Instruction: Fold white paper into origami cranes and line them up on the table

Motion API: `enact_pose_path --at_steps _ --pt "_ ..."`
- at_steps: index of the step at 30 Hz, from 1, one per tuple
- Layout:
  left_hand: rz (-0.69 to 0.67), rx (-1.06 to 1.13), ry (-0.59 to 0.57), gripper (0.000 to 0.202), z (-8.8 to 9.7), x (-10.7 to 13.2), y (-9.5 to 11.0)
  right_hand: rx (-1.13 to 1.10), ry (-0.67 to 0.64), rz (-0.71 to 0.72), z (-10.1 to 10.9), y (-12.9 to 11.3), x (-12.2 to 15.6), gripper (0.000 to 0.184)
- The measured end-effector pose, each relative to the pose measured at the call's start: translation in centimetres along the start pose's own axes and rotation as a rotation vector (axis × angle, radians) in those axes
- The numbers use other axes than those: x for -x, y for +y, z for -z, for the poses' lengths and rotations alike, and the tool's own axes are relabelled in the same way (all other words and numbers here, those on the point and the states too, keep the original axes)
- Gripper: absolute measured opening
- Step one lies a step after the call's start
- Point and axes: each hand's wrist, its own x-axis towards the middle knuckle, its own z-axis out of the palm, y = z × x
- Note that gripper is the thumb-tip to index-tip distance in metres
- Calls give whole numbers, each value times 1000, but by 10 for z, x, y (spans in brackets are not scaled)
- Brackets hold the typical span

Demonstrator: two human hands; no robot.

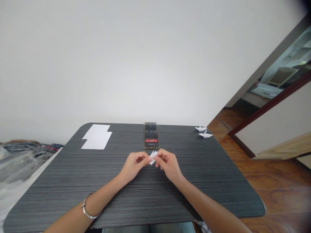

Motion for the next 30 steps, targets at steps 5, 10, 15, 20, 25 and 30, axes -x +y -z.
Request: enact_pose_path --at_steps 5,10,15,20,25,30 --pt "-10 13 70 26 1 -1 2 32 -8 -14 0 -1 0 21" --pt "-11 134 130 25 -1 -1 2 84 -74 -8 -1 1 1 19" --pt "-25 153 97 25 -2 0 4 89 -68 25 -2 -1 4 19" --pt "-30 158 83 25 -2 0 6 70 -66 16 -2 -1 3 18" --pt "-21 196 60 25 -3 -1 5 34 -18 6 0 3 2 19" --pt "-9 199 70 22 -4 -2 3 16 7 -12 1 3 2 20"
